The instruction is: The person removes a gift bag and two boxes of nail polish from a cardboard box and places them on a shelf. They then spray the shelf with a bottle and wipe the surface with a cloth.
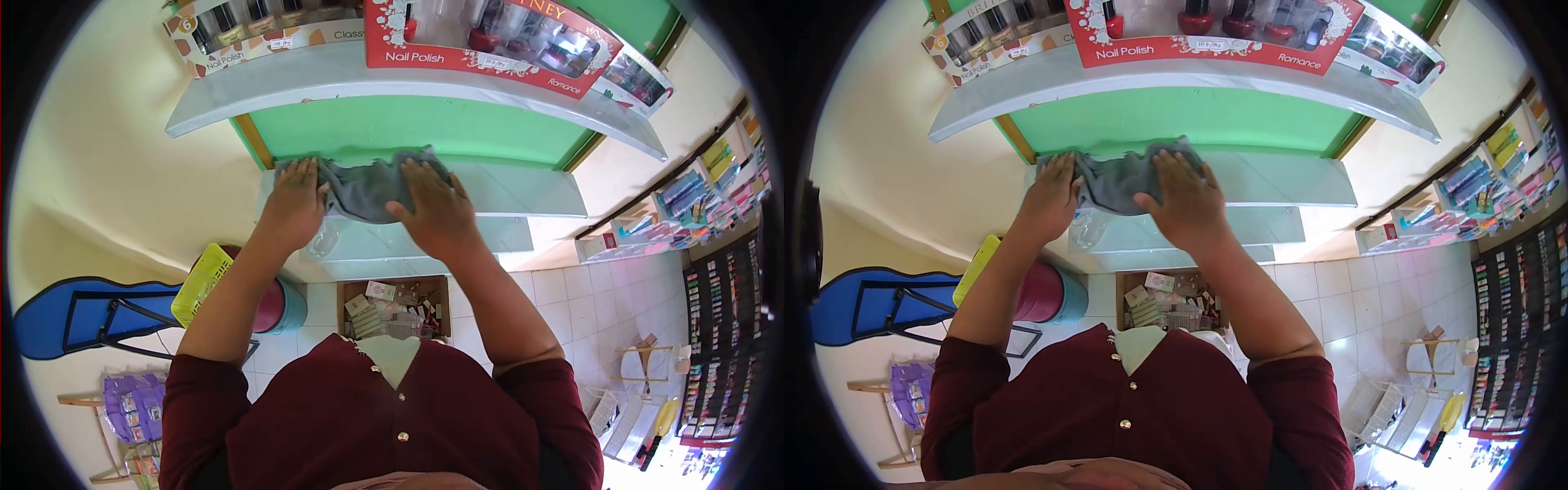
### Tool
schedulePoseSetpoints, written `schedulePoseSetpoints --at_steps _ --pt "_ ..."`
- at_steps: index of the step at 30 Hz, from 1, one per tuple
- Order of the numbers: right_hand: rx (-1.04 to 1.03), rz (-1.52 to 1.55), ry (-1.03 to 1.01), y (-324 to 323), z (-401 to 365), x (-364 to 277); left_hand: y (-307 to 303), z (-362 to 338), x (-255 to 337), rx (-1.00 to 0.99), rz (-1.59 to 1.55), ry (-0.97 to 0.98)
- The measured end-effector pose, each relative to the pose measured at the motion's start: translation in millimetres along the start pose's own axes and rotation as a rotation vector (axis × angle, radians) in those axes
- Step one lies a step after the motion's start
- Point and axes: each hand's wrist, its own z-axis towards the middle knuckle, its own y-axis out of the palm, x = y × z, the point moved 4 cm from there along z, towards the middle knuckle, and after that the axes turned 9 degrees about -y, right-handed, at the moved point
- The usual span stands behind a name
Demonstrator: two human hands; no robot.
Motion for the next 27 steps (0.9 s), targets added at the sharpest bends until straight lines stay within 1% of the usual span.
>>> schedulePoseSetpoints --at_steps 3,4,6,8,9,10,12,14,15,18,23,25,27 --pt "-0.01 -0.015 0.038 -12.6 -8.1 23.8 11.2 4.1 24.7 0.009 -0.001 0.028" --pt "-0.018 -0.022 0.072 -17.1 -11.2 33.8 12.8 6.3 38.5 0.022 -0.006 0.057" --pt "-0.009 -0.048 0.062 -20.6 -19.5 55.5 18.6 10.9 65.9 -0.013 0.011 0.032" --pt "-0.012 -0.093 0.09 -26.4 -29.5 79.1 29.3 14.8 92.7 -0.005 0.009 0.094" --pt "-0.006 -0.104 0.097 -31.3 -36.2 90.1 33.7 18.4 105.6 -0.003 0.012 0.08" --pt "-0.007 -0.1 0.084 -35.7 -42.8 100.8 37.1 22.6 120.2 0.007 -0.028 0.103" --pt "0.006 -0.145 0.13 -45.0 -61.1 122.0 42.1 27.1 147.4 0.013 -0.065 0.119" --pt "0.003 -0.152 0.149 -60.1 -80.0 135.6 44.4 32.6 176.4 -0.006 -0.13 0.182" --pt "-0.003 -0.162 0.176 -67.4 -89.9 141.4 49.7 34.7 188.8 0.036 -0.143 0.211" --pt "-0.049 -0.187 0.176 -82.1 -113.1 156.7 67.5 43.2 228.2 0.043 -0.118 0.267" --pt "0.135 -0.237 0.127 -95.5 -148.2 177.9 84.7 57.4 291.9 0.016 -0.124 0.301" --pt "0.157 -0.243 0.161 -97.1 -160.1 189.2 89.9 61.5 317.0 0.016 -0.139 0.325" --pt "0.236 -0.261 0.182 -103.7 -169.3 197.5 93.1 65.1 341.9 0.009 -0.07 0.37"
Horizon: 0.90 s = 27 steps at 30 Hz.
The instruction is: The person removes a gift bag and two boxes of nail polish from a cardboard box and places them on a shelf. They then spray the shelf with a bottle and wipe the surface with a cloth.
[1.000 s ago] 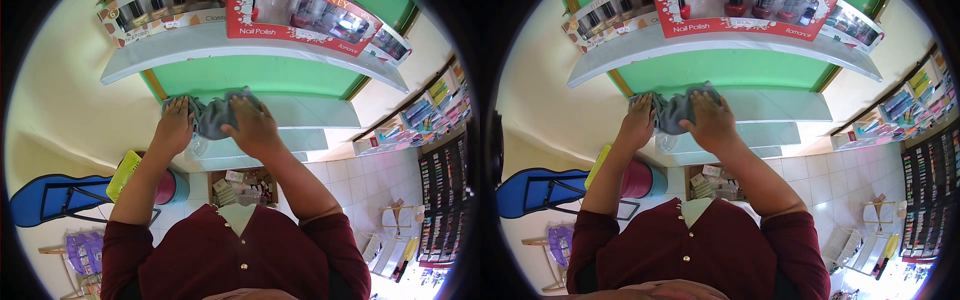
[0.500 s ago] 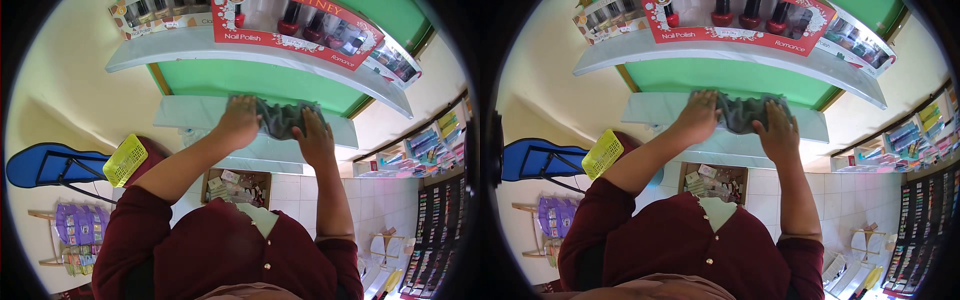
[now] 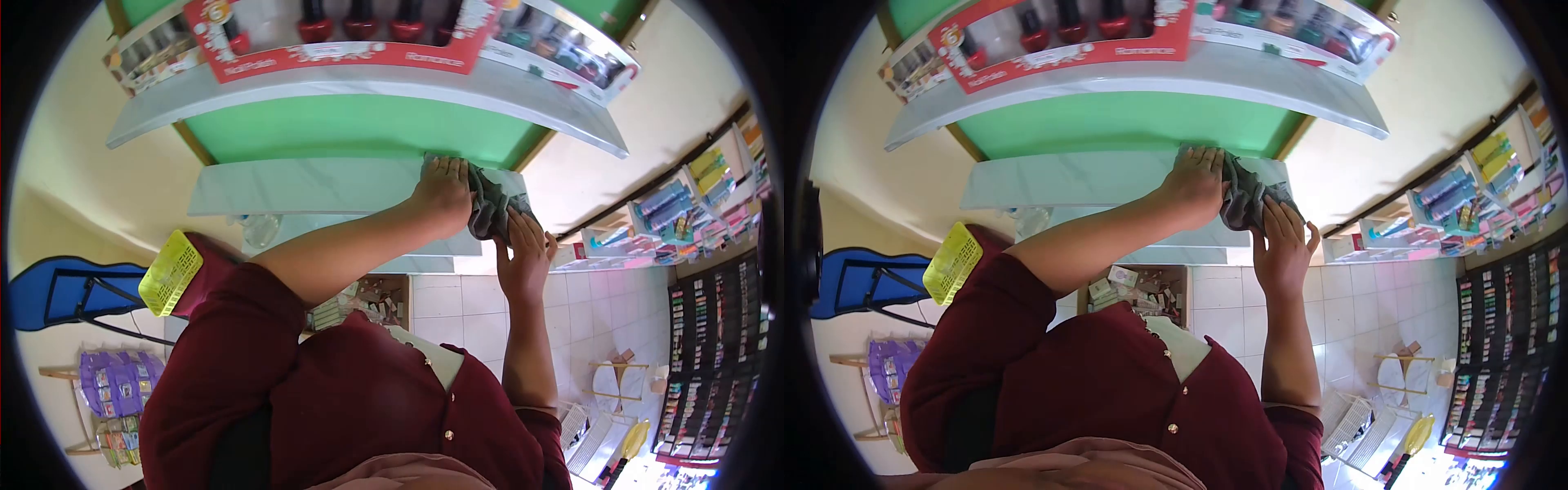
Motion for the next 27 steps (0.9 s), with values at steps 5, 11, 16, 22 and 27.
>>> schedulePoseSetpoints --at_steps 5,11,16,22,27 --pt "0.196 0.003 0.015 -6.3 -23.6 32.1 15.8 27.5 45.9 -0.01 -0.004 0.049" --pt "0.309 0.81 0.713 19.1 -57.3 60.7 33.3 48.6 84.9 0.013 -0.063 0.03" --pt "0.4 1.536 1.132 46.1 -68.6 57.9 33.0 50.9 96.4 0.007 -0.013 -0.029" --pt "0.355 1.832 1.178 81.2 -80.6 53.2 37.7 46.1 103.6 0.058 -0.101 -0.043" --pt "0.405 2.047 1.182 80.3 -72.4 38.8 41.6 44.7 115.8 0.096 -0.181 0.047"
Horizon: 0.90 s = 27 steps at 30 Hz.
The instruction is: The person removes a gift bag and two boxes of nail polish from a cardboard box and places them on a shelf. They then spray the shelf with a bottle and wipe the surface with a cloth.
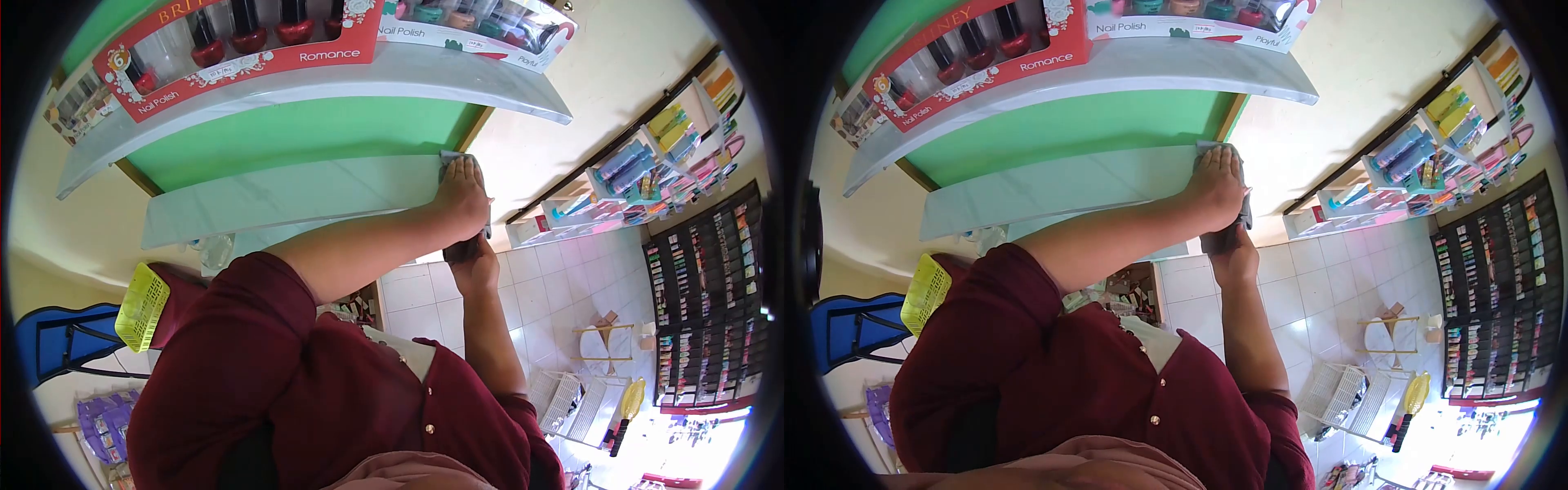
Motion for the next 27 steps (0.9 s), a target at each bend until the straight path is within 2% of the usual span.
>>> schedulePoseSetpoints --at_steps 1,3,4,6,7,8,10,11,12,13,15,16,17,18,19,20,21,22,23,24,25,27 --pt "0.006 0.0 -0.005 -0.5 0.0 1.4 2.8 2.3 -2.1 -0.003 -0.005 0.005" --pt "-0.038 0.124 -0.011 0.4 1.0 1.8 2.0 9.0 0.7 -0.001 0.037 0.172" --pt "-0.031 0.118 -0.029 -1.2 -0.3 0.2 -1.4 9.5 1.7 0.004 0.023 0.185" --pt "0.009 0.143 -0.007 -6.4 -4.3 4.6 -2.6 3.7 5.0 -0.076 0.06 0.375" --pt "-0.012 0.161 0.006 -13.9 -6.2 7.5 1.9 0.3 9.2 -0.037 0.143 0.501" --pt "-0.011 0.161 -0.004 -19.6 -9.4 8.6 3.4 -4.0 13.1 -0.033 0.14 0.509" --pt "0.042 0.16 0.017 -35.2 -19.4 15.1 8.9 -29.6 27.4 -0.35 -0.118 0.527" --pt "-0.058 0.061 -0.021 -61.3 -21.8 22.7 -1.3 -48.6 31.7 -0.357 -0.266 0.509" --pt "-0.05 0.064 -0.027 -71.5 -38.9 17.2 -15.4 -68.5 32.9 -0.366 -0.415 0.486" --pt "-0.21 -0.757 0.032 -79.3 -56.0 13.1 -21.7 -80.6 30.9 -0.425 -0.498 0.379" --pt "-0.352 -1.572 0.1 -89.3 -72.3 3.5 -20.5 -95.4 15.0 -0.562 -0.607 0.165" --pt "-0.272 -1.079 0.323 -93.9 -80.4 6.6 -34.5 -97.7 4.8 -0.569 -0.605 0.17" --pt "-0.187 -0.573 0.513 -95.0 -90.9 9.3 -45.8 -101.9 -8.8 -0.68 -0.597 0.106" --pt "-0.182 -0.566 0.514 -97.7 -95.9 2.8 -57.6 -104.8 -21.8 -0.789 -0.587 0.041" --pt "-0.229 -0.624 0.545 -99.4 -99.7 -4.7 -65.4 -104.3 -34.8 -0.795 -0.583 0.041" --pt "-0.28 -0.684 0.571 -98.5 -101.1 -14.3 -72.7 -100.8 -45.2 -0.821 -0.574 0.122" --pt "-0.39 -0.853 0.483 -84.4 -100.1 -33.4 -81.8 -95.3 -51.1 -0.844 -0.562 0.203" --pt "-0.499 -1.018 0.386 -63.8 -98.7 -52.7 -103.4 -83.4 -54.2 -0.741 -0.598 0.179" --pt "-0.447 -1.038 0.212 -47.7 -92.9 -70.3 -122.0 -70.7 -57.5 -0.635 -0.631 0.159" --pt "-0.391 -1.051 0.04 -31.8 -87.6 -86.0 -134.7 -60.1 -64.8 -0.321 -0.703 0.262" --pt "-0.323 -1.246 -0.236 -12.4 -79.8 -102.7 -153.9 -51.5 -68.1 -0.136 -0.713 0.272" --pt "-0.171 -1.486 -0.726 35.7 -71.0 -126.9 -175.3 -38.4 -77.7 0.117 -0.504 0.32"
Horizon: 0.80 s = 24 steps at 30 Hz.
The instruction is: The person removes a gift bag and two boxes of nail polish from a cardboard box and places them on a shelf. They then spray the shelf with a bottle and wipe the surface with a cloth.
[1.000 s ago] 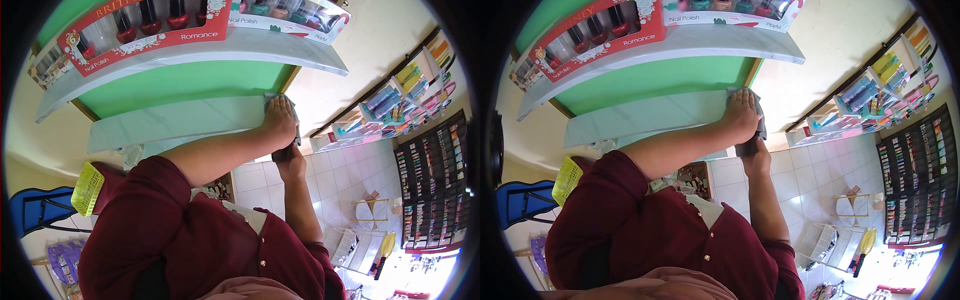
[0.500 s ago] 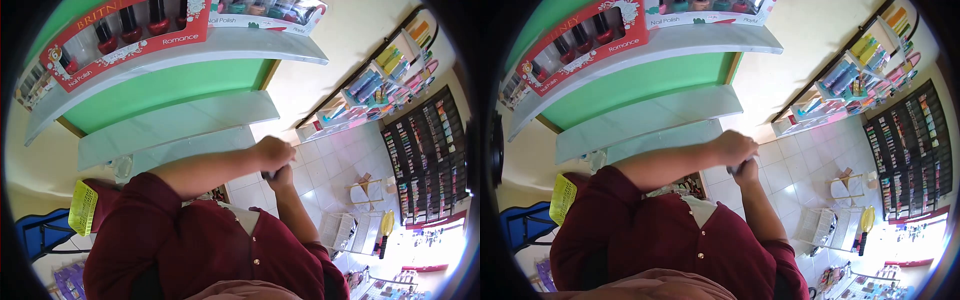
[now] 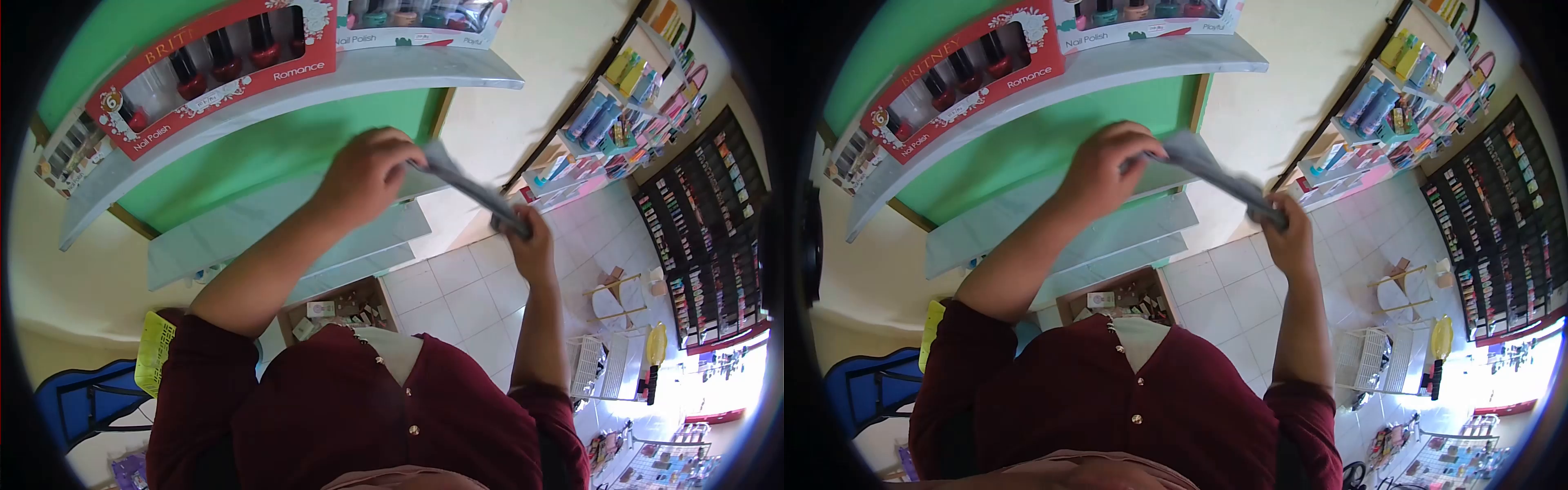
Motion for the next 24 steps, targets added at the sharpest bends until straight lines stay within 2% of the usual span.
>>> schedulePoseSetpoints --at_steps 1,2,4,5,7,9,11,12,13,16,17,19,20,21,23,24 --pt "0.143 -0.119 -0.102 0.2 16.4 -17.3 -7.2 1.3 -3.7 0.07 0.16 0.058" --pt "0.148 -0.116 -0.097 7.8 27.8 -20.4 -9.5 -5.0 -8.3 0.063 0.161 0.062" --pt "0.086 -0.211 -0.33 25.1 46.6 -34.4 -0.6 -19.7 -35.0 -0.086 0.457 -0.233" --pt "0.05 -0.265 -0.341 37.5 49.1 -29.2 7.3 -29.4 -40.6 -0.088 0.463 -0.234" --pt "0.036 -0.294 -0.371 57.6 49.3 -15.8 15.7 -43.8 -51.4 -0.118 0.408 -0.409" --pt "0.047 -0.281 -0.362 65.0 43.0 -11.8 25.5 -44.4 -47.5 -0.163 0.37 -0.462" --pt "0.092 -0.246 -0.332 67.6 34.6 -11.0 43.6 -46.2 -52.0 -0.174 0.575 -0.601" --pt "0.077 -0.198 -0.314 71.5 31.8 -3.1 52.7 -40.9 -53.7 -0.265 0.611 -0.646" --pt "0.074 -0.193 -0.313 76.2 28.8 0.7 64.7 -38.3 -55.3 -0.268 0.614 -0.65" --pt "0.221 0.1 -0.199 89.2 17.8 25.0 102.5 -24.8 -53.3 -0.173 0.723 -0.606" --pt "0.253 0.296 -0.054 99.8 12.7 42.3 114.5 -18.6 -49.3 -0.218 0.726 -0.577" --pt "0.259 0.71 0.152 111.4 7.2 58.4 134.0 -6.1 -39.5 -0.267 0.732 -0.551" --pt "0.186 0.82 0.292 114.4 2.4 67.4 143.4 0.1 -34.9 -0.291 0.75 -0.533" --pt "0.185 0.824 0.294 114.5 0.2 75.5 153.3 5.8 -31.5 -0.315 0.769 -0.512" --pt "0.106 1.51 0.532 127.4 -6.8 93.0 167.9 14.9 -26.3 -0.292 0.746 -0.511" --pt "0.074 1.661 0.555 120.2 -3.0 69.0 174.5 19.2 -24.2 -0.279 0.739 -0.49"
